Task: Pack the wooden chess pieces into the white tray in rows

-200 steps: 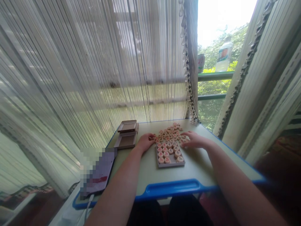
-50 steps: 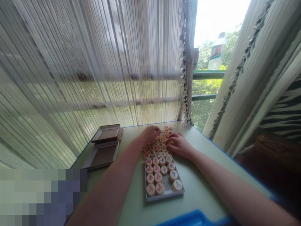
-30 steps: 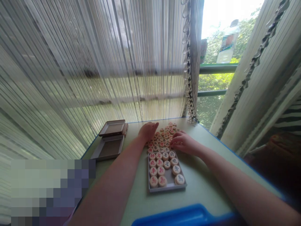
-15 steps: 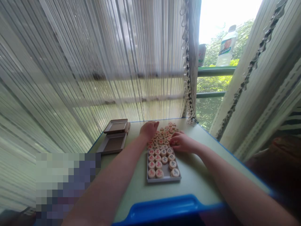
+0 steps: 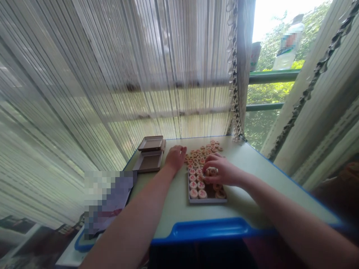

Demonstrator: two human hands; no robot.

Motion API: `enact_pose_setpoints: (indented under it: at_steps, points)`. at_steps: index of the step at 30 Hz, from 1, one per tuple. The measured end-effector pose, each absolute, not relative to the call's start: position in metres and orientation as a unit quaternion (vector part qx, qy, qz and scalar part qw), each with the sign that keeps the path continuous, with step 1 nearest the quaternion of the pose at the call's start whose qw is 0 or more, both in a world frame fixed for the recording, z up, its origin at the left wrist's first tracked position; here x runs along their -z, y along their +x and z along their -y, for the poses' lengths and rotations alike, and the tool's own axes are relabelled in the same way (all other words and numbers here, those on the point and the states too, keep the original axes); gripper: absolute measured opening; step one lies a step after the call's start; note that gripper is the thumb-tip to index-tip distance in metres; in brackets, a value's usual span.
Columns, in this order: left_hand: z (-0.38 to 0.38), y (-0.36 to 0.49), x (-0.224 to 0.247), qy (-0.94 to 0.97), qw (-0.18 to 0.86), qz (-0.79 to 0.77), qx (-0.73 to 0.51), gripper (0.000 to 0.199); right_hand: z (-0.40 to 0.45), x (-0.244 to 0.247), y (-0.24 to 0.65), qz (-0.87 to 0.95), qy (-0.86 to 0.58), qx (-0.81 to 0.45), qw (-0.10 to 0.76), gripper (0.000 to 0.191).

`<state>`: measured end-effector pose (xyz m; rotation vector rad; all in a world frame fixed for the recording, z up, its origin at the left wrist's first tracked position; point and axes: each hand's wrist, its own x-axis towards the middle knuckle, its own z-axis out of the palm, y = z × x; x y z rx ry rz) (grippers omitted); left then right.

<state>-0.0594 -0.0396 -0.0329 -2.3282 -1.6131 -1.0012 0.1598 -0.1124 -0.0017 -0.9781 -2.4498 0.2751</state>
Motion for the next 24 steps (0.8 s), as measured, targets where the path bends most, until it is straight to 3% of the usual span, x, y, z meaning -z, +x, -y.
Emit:
enact_pose_setpoints:
  at_steps: [24]
  points:
    - [0.0349, -0.0586, 0.0338, -0.785, 0.067, 0.532, 0.312, 0.037, 0.1166, 0.0038, 0.1606, 0.906, -0.368, -0.073, 0.194, 0.018]
